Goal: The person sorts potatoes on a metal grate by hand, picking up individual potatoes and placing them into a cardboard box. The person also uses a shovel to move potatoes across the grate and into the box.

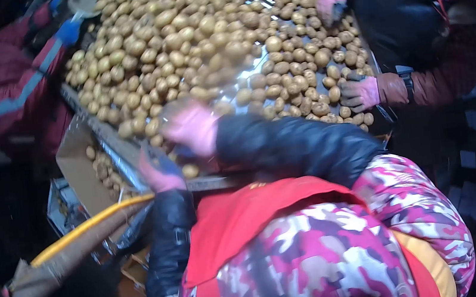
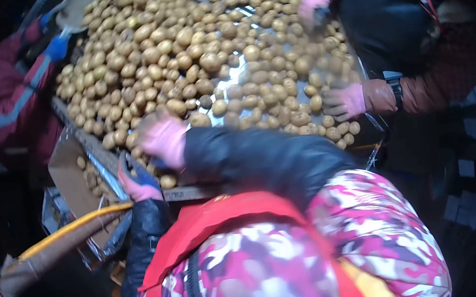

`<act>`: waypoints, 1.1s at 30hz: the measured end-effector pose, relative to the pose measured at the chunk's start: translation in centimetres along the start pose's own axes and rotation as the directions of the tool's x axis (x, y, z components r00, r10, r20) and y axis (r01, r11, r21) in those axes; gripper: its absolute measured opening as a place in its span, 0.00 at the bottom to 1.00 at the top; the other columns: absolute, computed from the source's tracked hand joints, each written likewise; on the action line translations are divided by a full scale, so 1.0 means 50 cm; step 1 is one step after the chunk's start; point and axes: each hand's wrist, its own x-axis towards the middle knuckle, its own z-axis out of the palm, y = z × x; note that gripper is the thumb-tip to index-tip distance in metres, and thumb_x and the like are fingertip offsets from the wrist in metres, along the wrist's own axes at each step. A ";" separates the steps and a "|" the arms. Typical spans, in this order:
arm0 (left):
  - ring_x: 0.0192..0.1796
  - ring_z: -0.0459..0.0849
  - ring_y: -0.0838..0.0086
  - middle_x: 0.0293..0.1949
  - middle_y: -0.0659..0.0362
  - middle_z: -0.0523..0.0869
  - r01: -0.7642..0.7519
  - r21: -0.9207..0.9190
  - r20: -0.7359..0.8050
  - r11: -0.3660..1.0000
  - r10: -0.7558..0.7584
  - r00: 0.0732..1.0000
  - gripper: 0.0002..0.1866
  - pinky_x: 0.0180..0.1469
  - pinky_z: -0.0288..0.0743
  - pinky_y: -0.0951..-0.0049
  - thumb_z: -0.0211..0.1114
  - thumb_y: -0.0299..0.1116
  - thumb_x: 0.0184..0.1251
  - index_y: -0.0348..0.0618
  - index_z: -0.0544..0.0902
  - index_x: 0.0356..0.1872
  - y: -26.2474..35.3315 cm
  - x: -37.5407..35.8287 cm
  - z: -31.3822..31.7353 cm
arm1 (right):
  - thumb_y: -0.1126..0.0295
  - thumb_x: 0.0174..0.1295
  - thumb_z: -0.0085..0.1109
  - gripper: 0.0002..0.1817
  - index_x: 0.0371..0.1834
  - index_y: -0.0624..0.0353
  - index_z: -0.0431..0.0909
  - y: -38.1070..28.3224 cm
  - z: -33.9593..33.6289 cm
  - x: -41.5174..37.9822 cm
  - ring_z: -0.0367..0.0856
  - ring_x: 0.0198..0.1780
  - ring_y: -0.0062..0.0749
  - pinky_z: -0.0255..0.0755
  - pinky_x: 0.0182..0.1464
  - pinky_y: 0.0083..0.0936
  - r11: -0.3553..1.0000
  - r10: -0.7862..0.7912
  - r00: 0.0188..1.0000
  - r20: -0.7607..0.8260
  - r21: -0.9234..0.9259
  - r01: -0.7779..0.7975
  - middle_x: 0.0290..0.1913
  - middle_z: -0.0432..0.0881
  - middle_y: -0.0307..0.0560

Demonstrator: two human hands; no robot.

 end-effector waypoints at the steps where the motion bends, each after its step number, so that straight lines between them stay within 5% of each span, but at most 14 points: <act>1: 0.63 0.84 0.50 0.60 0.42 0.84 0.008 0.009 0.015 1.000 -0.008 1.000 0.23 0.69 0.77 0.55 0.66 0.35 0.79 0.36 0.79 0.69 -0.007 0.000 0.002 | 0.62 0.57 0.65 0.24 0.59 0.52 0.83 0.011 0.125 0.031 0.76 0.71 0.51 0.64 0.74 0.61 0.984 -0.162 0.924 -0.345 -0.129 0.125 0.64 0.81 0.52; 2: 0.63 0.85 0.53 0.60 0.44 0.84 0.020 0.026 0.032 0.999 -0.021 0.999 0.22 0.68 0.79 0.57 0.66 0.33 0.79 0.39 0.79 0.69 -0.013 0.001 0.004 | 0.57 0.61 0.63 0.26 0.64 0.46 0.82 0.023 0.200 0.054 0.71 0.77 0.52 0.54 0.80 0.65 0.978 -0.165 0.884 -0.437 -0.191 0.088 0.68 0.79 0.54; 4: 0.62 0.85 0.53 0.59 0.45 0.85 0.145 0.031 0.101 0.989 -0.148 0.984 0.20 0.67 0.79 0.56 0.66 0.33 0.79 0.40 0.81 0.67 0.016 0.008 0.000 | 0.54 0.66 0.61 0.26 0.68 0.44 0.81 0.054 0.153 0.031 0.68 0.80 0.52 0.53 0.82 0.63 0.995 -0.095 0.953 -0.287 -0.041 0.087 0.72 0.77 0.53; 9: 0.60 0.86 0.54 0.58 0.45 0.85 0.166 -0.080 0.113 0.983 -0.157 0.981 0.18 0.66 0.79 0.58 0.65 0.35 0.81 0.40 0.84 0.64 0.041 0.010 0.000 | 0.52 0.71 0.56 0.27 0.71 0.45 0.78 0.160 0.141 -0.050 0.62 0.84 0.35 0.48 0.81 0.70 0.952 -0.037 0.948 -0.315 -0.299 -0.063 0.79 0.71 0.41; 14: 0.58 0.85 0.59 0.56 0.49 0.84 0.285 -0.290 0.188 0.914 -0.238 0.953 0.18 0.64 0.78 0.58 0.65 0.31 0.79 0.39 0.83 0.65 -0.035 -0.005 0.018 | 0.43 0.68 0.60 0.32 0.71 0.47 0.78 0.197 0.056 -0.206 0.60 0.84 0.44 0.44 0.82 0.69 0.907 0.301 0.936 -0.183 -0.249 -0.340 0.79 0.71 0.43; 16: 0.56 0.85 0.56 0.55 0.48 0.85 0.077 0.004 0.175 0.997 -0.076 0.982 0.18 0.63 0.78 0.57 0.65 0.31 0.78 0.39 0.83 0.64 0.031 0.010 -0.005 | 0.42 0.68 0.60 0.32 0.70 0.47 0.79 0.215 0.052 -0.258 0.60 0.84 0.47 0.47 0.81 0.68 0.878 0.346 0.931 -0.118 -0.308 -0.366 0.79 0.71 0.44; 18: 0.57 0.85 0.51 0.55 0.44 0.84 0.077 0.026 0.219 0.997 -0.081 0.972 0.17 0.64 0.77 0.58 0.64 0.31 0.78 0.40 0.84 0.63 0.030 0.015 -0.011 | 0.41 0.69 0.59 0.32 0.70 0.48 0.78 0.223 0.038 -0.319 0.59 0.84 0.49 0.50 0.79 0.68 0.880 0.347 0.914 -0.210 -0.265 -0.395 0.78 0.71 0.44; 19: 0.58 0.85 0.49 0.55 0.44 0.84 0.050 0.030 0.204 0.998 -0.055 0.977 0.17 0.64 0.78 0.57 0.64 0.32 0.79 0.41 0.84 0.63 0.035 0.016 -0.011 | 0.41 0.68 0.61 0.33 0.71 0.48 0.77 0.226 0.033 -0.345 0.59 0.83 0.52 0.50 0.78 0.69 0.846 0.471 0.864 -0.178 -0.185 -0.500 0.77 0.72 0.46; 24: 0.58 0.85 0.50 0.56 0.45 0.85 0.046 0.042 0.222 0.998 -0.054 0.974 0.17 0.64 0.78 0.55 0.63 0.34 0.79 0.43 0.84 0.64 0.044 0.022 -0.018 | 0.43 0.69 0.61 0.36 0.74 0.51 0.74 0.250 0.024 -0.523 0.57 0.84 0.59 0.49 0.81 0.65 0.815 0.464 0.807 -0.365 -0.182 -0.550 0.78 0.69 0.53; 33: 0.60 0.85 0.49 0.57 0.44 0.85 0.033 0.033 0.243 0.999 -0.040 0.969 0.17 0.65 0.78 0.55 0.62 0.33 0.80 0.43 0.84 0.63 0.053 0.015 -0.023 | 0.46 0.67 0.65 0.38 0.77 0.50 0.70 0.037 0.068 -0.569 0.58 0.83 0.60 0.53 0.76 0.75 0.876 0.479 0.878 -0.014 -0.053 -0.479 0.82 0.62 0.58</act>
